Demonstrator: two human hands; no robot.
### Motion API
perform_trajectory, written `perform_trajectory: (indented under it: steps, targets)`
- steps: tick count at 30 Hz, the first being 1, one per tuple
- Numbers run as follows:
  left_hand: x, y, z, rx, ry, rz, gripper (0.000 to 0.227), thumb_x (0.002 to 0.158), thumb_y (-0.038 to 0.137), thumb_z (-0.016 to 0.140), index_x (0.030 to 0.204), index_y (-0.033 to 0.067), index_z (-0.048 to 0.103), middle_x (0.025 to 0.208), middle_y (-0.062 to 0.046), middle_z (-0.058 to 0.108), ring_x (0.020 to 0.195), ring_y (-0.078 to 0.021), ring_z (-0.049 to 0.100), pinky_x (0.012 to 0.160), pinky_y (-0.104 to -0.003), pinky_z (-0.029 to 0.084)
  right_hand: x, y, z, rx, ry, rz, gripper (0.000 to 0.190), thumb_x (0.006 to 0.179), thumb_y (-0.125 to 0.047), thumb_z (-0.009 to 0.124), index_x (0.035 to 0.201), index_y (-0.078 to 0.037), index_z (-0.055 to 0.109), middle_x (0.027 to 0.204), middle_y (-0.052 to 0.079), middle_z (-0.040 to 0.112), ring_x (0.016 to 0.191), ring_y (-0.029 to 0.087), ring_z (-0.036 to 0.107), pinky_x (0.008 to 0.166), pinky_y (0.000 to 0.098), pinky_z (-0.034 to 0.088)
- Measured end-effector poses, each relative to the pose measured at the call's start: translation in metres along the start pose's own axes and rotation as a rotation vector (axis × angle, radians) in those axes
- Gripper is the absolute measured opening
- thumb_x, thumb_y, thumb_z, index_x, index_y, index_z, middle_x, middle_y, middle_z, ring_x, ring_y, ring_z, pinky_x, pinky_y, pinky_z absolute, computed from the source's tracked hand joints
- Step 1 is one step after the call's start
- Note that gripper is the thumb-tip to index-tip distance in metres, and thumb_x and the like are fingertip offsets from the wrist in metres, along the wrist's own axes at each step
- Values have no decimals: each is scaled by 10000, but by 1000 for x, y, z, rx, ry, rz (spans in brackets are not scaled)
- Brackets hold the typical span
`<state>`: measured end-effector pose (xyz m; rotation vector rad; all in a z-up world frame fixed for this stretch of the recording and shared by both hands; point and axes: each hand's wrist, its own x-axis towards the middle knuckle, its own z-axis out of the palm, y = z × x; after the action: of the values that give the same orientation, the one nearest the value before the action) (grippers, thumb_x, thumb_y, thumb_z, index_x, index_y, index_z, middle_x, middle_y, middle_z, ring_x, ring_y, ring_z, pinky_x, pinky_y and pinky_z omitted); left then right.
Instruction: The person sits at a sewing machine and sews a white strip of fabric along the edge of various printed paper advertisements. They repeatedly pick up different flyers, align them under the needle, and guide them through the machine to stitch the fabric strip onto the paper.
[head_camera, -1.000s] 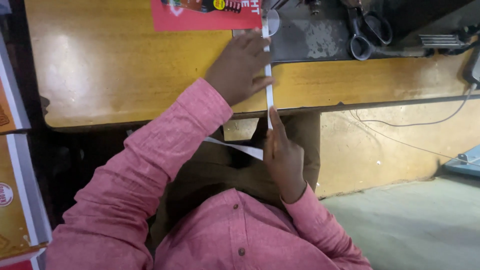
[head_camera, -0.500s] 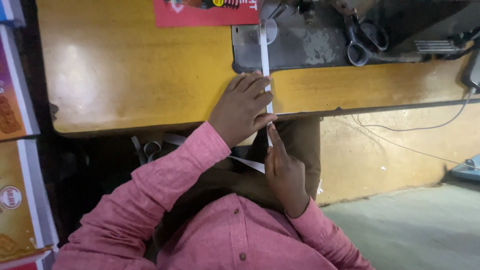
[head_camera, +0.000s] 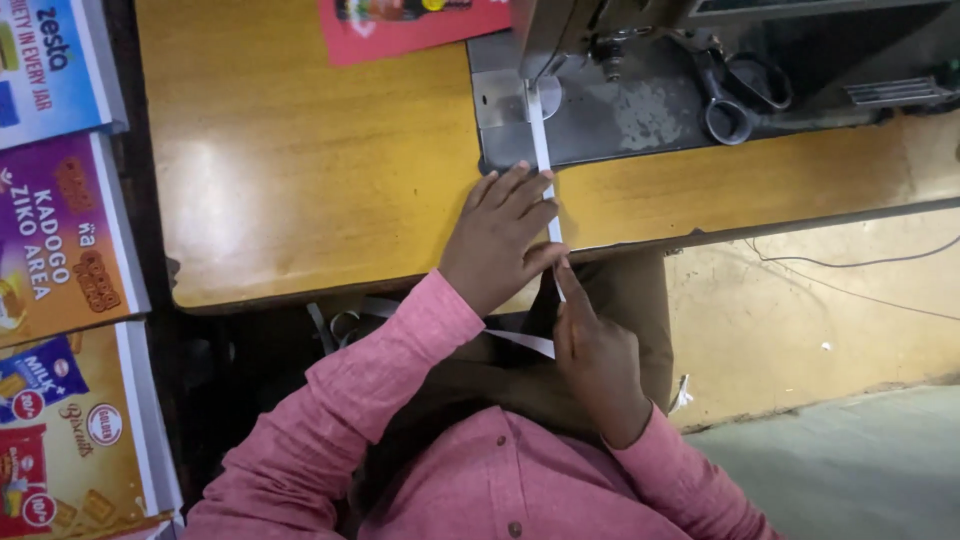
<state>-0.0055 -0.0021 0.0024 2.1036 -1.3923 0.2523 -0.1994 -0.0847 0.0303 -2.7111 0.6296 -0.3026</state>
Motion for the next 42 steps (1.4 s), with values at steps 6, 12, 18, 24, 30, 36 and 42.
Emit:
perform_trajectory:
  steps: [6,12,18,24,30,36,42]
  targets:
    - [9,-8,0,8,-26,-10,490,1011,555,704,1247,129,759,1402,-132,682,1428,-384,559,1212,-585,380,6,0,3,-15,29,-32,568,1042,-246,538,1605,-318,556,559,89,665,601,347,735,548,504,577]
    - [12,-17,5,-14,-5,12,437,1009,513,710,1218,132,750,1381,-130,677,1403,-394,575,1185,-585,411,16,1,8,-4,81,-79,566,1028,-218,557,1589,-294,586,558,95,663,584,358,721,539,515,567]
    - [12,-17,8,6,1,31,348,1026,449,703,1183,142,746,1378,-113,676,1397,-380,585,1177,-572,424,24,3,10,4,90,-86,533,1026,-215,580,1553,-280,623,551,95,650,583,364,718,528,512,559]
    - [17,-22,6,-6,-12,5,352,1047,458,673,1180,145,766,1358,-118,690,1387,-389,596,1175,-571,420,31,-3,2,8,76,-72,534,1033,-206,572,1564,-254,604,542,108,643,591,374,718,544,523,565]
    - [30,-34,5,12,-36,-9,400,1064,511,649,1204,159,777,1377,-93,697,1399,-386,587,1175,-579,412,49,1,1,-65,14,-77,525,1035,-249,561,1559,-268,595,565,134,657,612,394,729,578,543,571]
    - [47,-51,5,57,-72,-29,351,1093,464,614,1235,185,772,1405,-97,684,1428,-372,559,1183,-565,395,87,1,-6,-82,-160,-23,508,1034,-323,502,1533,-304,593,602,174,689,685,471,753,647,619,578]
    - [43,-56,11,77,-116,53,223,1097,273,607,1214,190,777,1358,-78,704,1385,-343,598,1156,-540,426,111,2,0,-85,-165,-14,504,1027,-314,495,1520,-330,601,618,162,689,679,454,752,658,588,593]
